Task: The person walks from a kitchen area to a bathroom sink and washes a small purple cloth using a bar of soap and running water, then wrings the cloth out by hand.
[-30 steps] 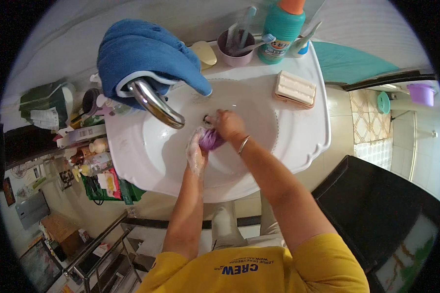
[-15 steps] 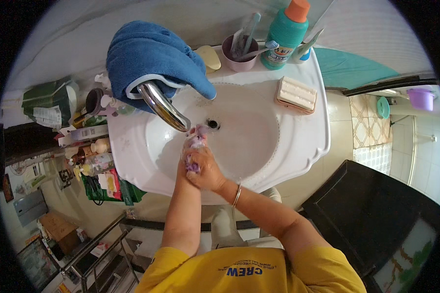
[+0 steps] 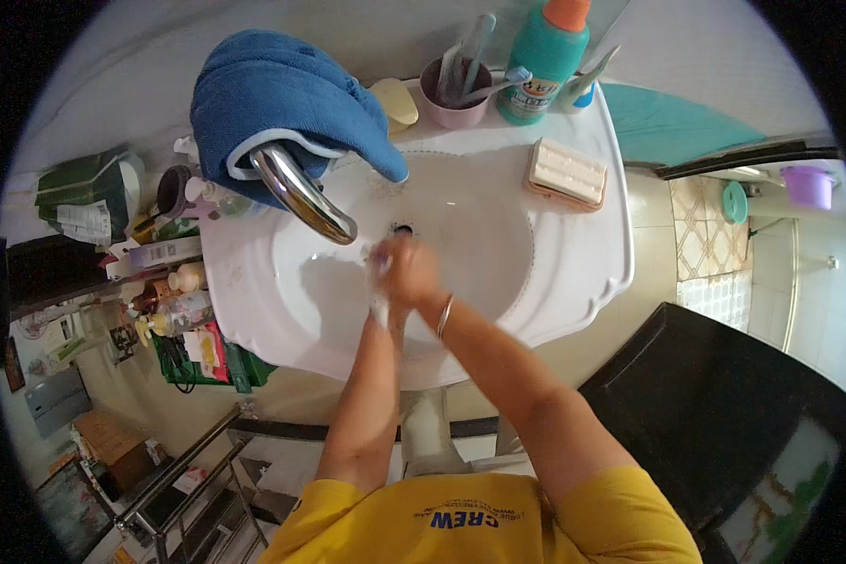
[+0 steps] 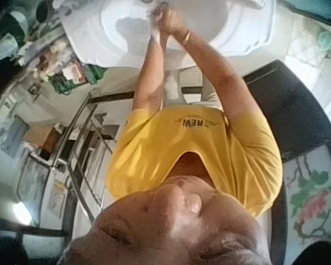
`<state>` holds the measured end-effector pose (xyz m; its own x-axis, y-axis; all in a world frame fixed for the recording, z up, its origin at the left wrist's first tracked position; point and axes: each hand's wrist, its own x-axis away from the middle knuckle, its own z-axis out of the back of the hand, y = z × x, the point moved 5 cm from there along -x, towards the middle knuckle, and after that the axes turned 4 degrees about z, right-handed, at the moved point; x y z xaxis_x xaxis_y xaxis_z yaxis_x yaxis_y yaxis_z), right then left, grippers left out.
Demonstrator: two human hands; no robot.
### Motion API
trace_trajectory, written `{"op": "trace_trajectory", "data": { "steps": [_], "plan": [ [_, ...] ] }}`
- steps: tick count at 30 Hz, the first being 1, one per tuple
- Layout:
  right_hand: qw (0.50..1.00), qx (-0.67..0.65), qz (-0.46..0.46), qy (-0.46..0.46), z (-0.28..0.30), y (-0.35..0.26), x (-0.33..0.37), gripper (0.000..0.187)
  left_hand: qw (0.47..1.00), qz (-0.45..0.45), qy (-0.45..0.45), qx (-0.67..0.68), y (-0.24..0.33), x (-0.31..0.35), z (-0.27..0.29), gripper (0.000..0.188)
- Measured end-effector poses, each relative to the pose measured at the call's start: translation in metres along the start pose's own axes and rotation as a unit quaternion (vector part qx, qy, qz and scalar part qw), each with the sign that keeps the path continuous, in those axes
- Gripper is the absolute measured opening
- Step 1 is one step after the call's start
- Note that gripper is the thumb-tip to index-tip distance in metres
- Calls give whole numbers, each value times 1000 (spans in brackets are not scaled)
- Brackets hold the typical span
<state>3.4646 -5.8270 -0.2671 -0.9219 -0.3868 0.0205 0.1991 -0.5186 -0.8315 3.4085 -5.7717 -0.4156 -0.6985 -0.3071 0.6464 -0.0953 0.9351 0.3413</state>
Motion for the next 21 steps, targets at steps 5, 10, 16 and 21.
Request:
{"op": "trace_trajectory", "data": {
  "steps": [5, 10, 16, 21],
  "plan": [
    [992, 27, 116, 38, -10, -8, 15, 15, 985, 61, -164, 0, 1, -18, 32, 32],
    [996, 55, -11, -65, -13, -5, -3, 13, 975, 64, -187, 101, 7, 17, -27, 29],
    [935, -252, -231, 91, -29, 162, -22, 31, 995, 63, -3, -78, 38, 44, -63, 22],
    [955, -286, -26, -78, -20, 29, 47, 28, 988, 18, -103, -115, 48, 37, -12, 18]
  ]
}}
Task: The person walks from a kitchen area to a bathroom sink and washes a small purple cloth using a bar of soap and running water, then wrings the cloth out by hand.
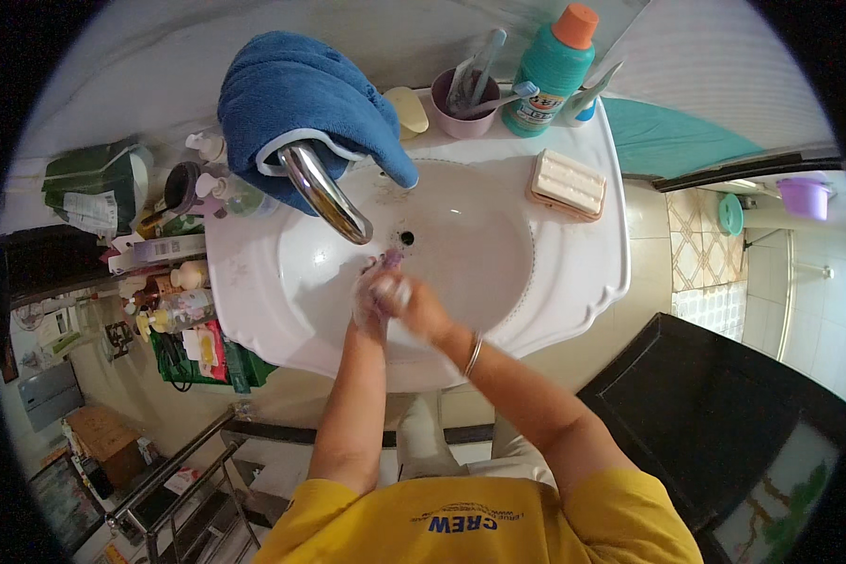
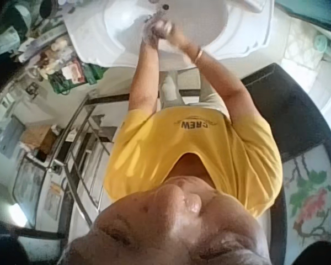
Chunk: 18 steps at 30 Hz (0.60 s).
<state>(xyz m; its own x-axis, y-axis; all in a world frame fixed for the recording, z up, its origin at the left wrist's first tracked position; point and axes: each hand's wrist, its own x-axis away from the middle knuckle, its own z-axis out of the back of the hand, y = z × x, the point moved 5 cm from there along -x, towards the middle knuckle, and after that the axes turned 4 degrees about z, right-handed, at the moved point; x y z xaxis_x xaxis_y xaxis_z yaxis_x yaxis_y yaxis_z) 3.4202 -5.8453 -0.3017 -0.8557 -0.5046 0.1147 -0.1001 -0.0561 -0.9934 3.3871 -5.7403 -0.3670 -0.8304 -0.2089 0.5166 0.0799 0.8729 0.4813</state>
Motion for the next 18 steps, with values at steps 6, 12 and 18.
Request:
{"op": "trace_trajectory", "data": {
  "steps": [6, 12, 18],
  "plan": [
    [938, 341, 13, 65, 15, 27, -52, 22, 993, 43, 72, 83, -24, 7, -76, 32],
    [934, 310, 158, 78, -6, -47, -14, 17, 990, 38, -75, 109, -14, -13, -28, 33],
    [928, 354, 112, -10, 32, -11, -63, 32, 983, 99, 145, -50, -21, 2, -48, 39]
  ]
}}
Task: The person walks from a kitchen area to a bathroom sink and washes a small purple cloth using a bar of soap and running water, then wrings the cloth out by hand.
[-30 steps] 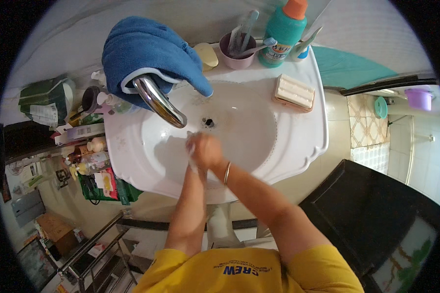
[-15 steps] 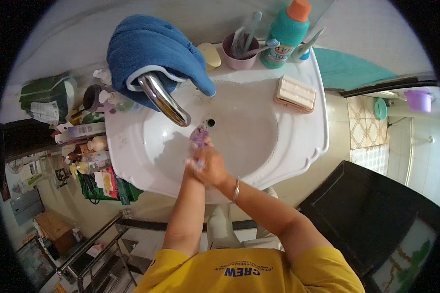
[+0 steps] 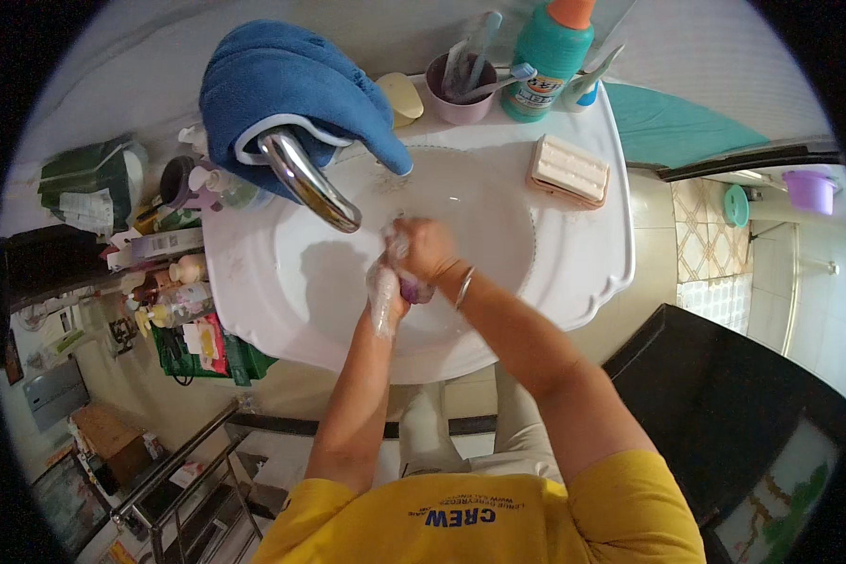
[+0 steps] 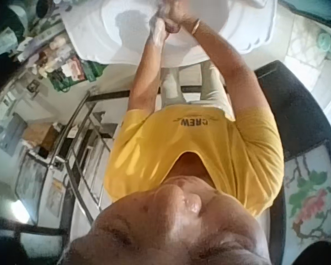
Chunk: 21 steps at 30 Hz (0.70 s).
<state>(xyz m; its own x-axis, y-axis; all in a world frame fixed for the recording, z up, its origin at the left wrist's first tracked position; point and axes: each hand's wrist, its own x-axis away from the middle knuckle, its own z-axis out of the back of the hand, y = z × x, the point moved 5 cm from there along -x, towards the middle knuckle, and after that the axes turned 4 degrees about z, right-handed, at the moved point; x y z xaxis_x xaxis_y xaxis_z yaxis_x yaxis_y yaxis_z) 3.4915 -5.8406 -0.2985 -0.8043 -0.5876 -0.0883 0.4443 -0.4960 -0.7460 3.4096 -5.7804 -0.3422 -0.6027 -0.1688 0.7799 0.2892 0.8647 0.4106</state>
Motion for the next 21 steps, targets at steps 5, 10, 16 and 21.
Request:
{"op": "trace_trajectory", "data": {
  "steps": [5, 10, 16, 21],
  "plan": [
    [972, 102, 200, -65, 58, -1, 18, 30, 933, -265, 37, -239, 54, -14, 60, 35],
    [967, 67, 161, -185, 59, -5, 45, 32, 971, -86, -158, 160, 50, 16, 32, 31],
    [883, -334, -190, -270, 14, 13, 20, 44, 969, -32, -180, 165, 46, 40, 1, 31],
    [868, -445, -169, -142, 22, -15, 23, 30, 961, -223, -94, -135, 73, 64, -10, 32]
  ]
}}
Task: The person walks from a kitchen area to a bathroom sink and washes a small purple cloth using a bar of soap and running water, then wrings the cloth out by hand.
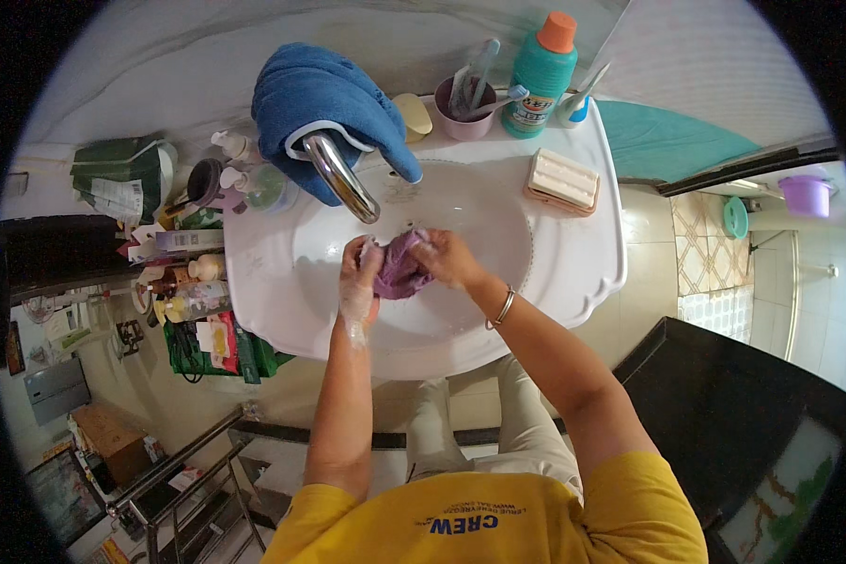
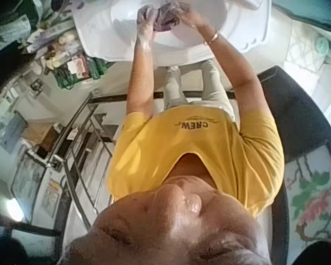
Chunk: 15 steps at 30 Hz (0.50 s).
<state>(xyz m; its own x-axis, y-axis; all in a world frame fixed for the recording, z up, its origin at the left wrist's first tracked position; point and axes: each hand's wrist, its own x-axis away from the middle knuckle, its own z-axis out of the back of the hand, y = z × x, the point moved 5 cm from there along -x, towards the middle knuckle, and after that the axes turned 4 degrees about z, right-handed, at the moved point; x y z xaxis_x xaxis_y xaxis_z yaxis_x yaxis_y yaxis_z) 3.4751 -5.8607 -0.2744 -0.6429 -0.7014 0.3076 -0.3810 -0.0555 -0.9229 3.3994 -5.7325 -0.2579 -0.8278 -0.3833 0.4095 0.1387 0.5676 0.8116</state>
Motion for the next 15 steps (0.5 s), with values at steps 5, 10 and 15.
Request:
{"op": "trace_trajectory", "data": {
  "steps": [5, 10, 15],
  "plan": [
    [990, -52, 11, 131, -2, -41, 23, 17, 970, 29, -116, -213, 11, 11, -22, 47],
    [965, -153, 102, 186, 25, -67, 28, 18, 960, -28, -53, -274, -32, 0, 58, 53],
    [961, 102, 122, 225, 68, -70, 30, 15, 999, -15, 23, -29, 26, 18, 66, 49]
  ]
}}
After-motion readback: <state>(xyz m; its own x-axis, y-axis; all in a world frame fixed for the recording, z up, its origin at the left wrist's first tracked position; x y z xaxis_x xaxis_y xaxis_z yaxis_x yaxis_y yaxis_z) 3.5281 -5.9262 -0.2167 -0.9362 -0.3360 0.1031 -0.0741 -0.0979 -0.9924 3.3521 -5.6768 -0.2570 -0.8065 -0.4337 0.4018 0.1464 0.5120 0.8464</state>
